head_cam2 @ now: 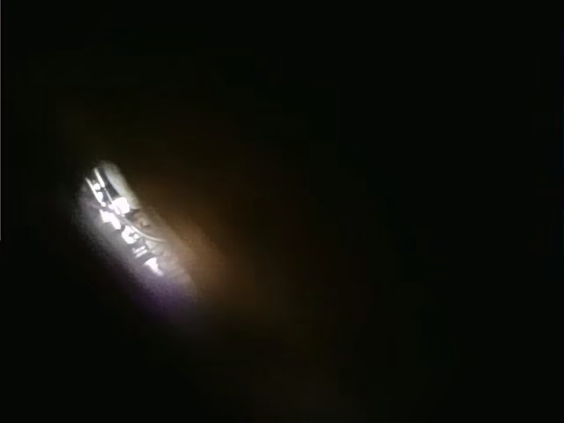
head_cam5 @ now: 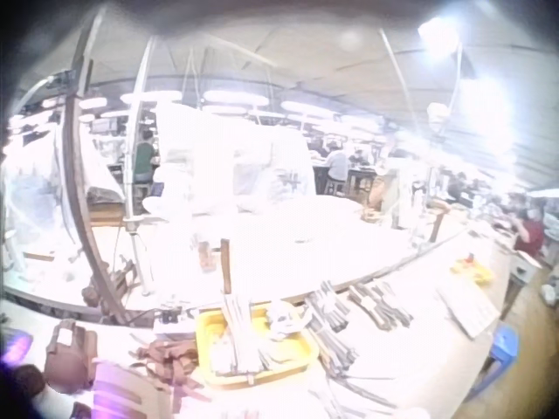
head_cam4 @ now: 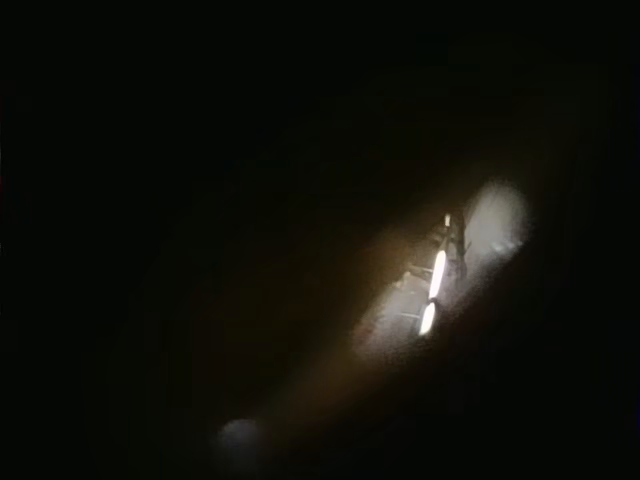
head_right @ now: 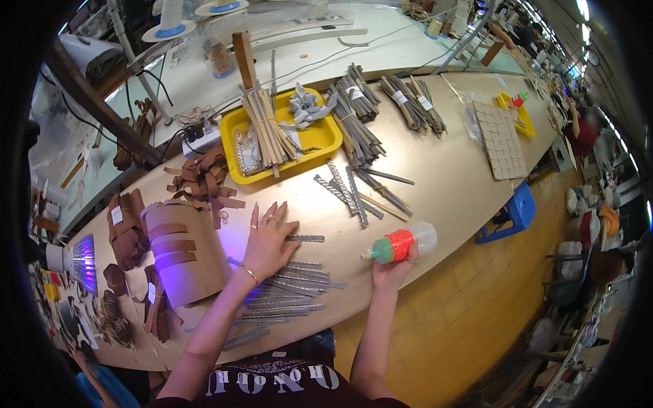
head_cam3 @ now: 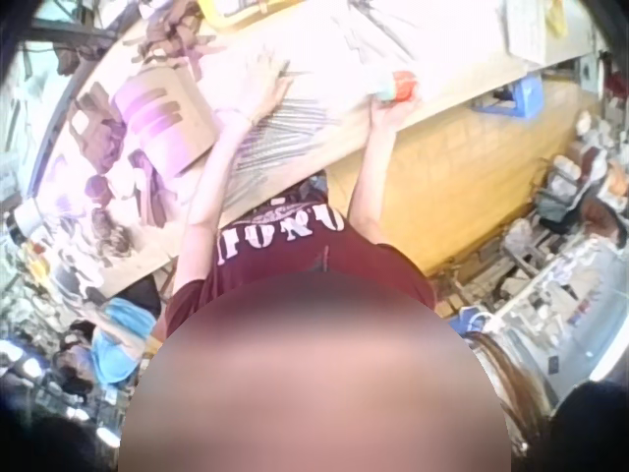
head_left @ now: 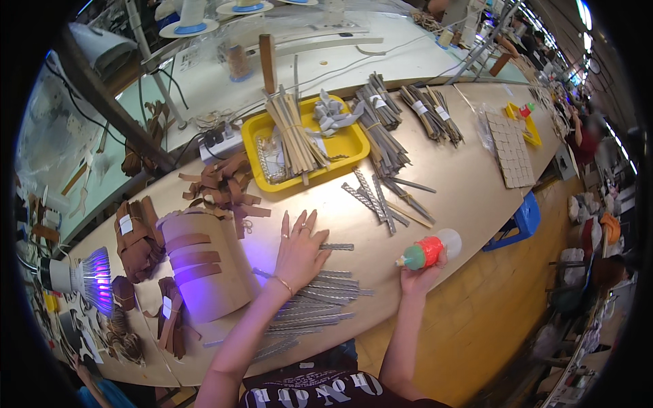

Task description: The person applies glue from a bottle to short metallic rods and presses them together on a workbench. The person repeats this process for multiple rods, arranging them in rows on the table.

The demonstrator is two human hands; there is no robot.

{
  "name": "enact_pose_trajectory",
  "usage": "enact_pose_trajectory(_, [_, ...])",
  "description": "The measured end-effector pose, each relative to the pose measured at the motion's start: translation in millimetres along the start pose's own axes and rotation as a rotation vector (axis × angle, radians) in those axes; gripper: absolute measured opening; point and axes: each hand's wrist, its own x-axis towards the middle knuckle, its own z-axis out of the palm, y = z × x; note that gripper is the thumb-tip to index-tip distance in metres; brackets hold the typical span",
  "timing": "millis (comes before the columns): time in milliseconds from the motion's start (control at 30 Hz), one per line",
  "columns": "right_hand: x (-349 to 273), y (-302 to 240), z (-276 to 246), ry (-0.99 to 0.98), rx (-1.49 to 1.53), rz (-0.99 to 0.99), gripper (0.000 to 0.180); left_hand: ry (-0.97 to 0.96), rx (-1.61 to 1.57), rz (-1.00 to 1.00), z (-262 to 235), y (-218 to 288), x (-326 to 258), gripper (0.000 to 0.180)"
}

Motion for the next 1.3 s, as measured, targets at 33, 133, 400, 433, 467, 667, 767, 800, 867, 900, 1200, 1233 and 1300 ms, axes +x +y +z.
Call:
enact_pose_trajectory(33, [0, -1, -2, 0.007, 0.009, 0.005, 0.045, -0.034, -0.022, 0.027, 2, 1, 10, 0.028])
enact_pose_trajectory(133, [1, -1, -8, -0.07, 0.017, 0.037, 0.047, 0.023, 0.043, 0.197, 19, 12, 52, 0.027])
enact_pose_trajectory(400, [7, 1, -22, -0.137, 0.013, 0.066, 0.052, -0.043, 0.223, 0.458, 37, 31, 119, 0.022])
enact_pose_trajectory(433, [8, 1, -23, -0.15, 0.027, 0.065, 0.052, 0.052, 0.178, 0.492, 31, 30, 115, 0.02])
enact_pose_trajectory(467, [8, 1, -23, -0.147, 0.022, 0.065, 0.053, 0.05, 0.129, 0.482, 24, 29, 110, 0.02])
enact_pose_trajectory(667, [8, 1, -22, -0.126, -0.011, 0.064, 0.055, -0.146, -0.14, 0.332, 0, 15, 65, 0.031])
enact_pose_trajectory(767, [7, 2, -20, -0.105, -0.01, 0.066, 0.051, -0.179, -0.137, 0.228, 7, 1, 60, 0.028])
enact_pose_trajectory(800, [7, 2, -19, -0.094, -0.01, 0.062, 0.05, -0.197, -0.134, 0.172, 10, -2, 57, 0.026])
enact_pose_trajectory(867, [6, 5, -16, -0.118, -0.071, 0.017, 0.049, -0.023, -0.158, 0.206, 14, -8, 53, 0.022])
enact_pose_trajectory(900, [5, 7, -15, -0.131, -0.107, -0.005, 0.049, 0.025, -0.14, 0.189, 15, -10, 50, 0.021])
enact_pose_trajectory(1200, [-3, 34, 29, -0.083, -0.656, -0.321, 0.047, 0.114, -0.083, 0.036, -6, -35, 17, 0.018])
enact_pose_trajectory(1233, [-3, 36, 38, -0.138, -0.739, -0.336, 0.046, 0.158, -0.105, 0.056, -8, -36, 17, 0.018])
enact_pose_trajectory(1300, [-2, 39, 55, -0.268, -0.9, -0.373, 0.045, 0.196, -0.126, 0.047, -11, -34, 15, 0.018])
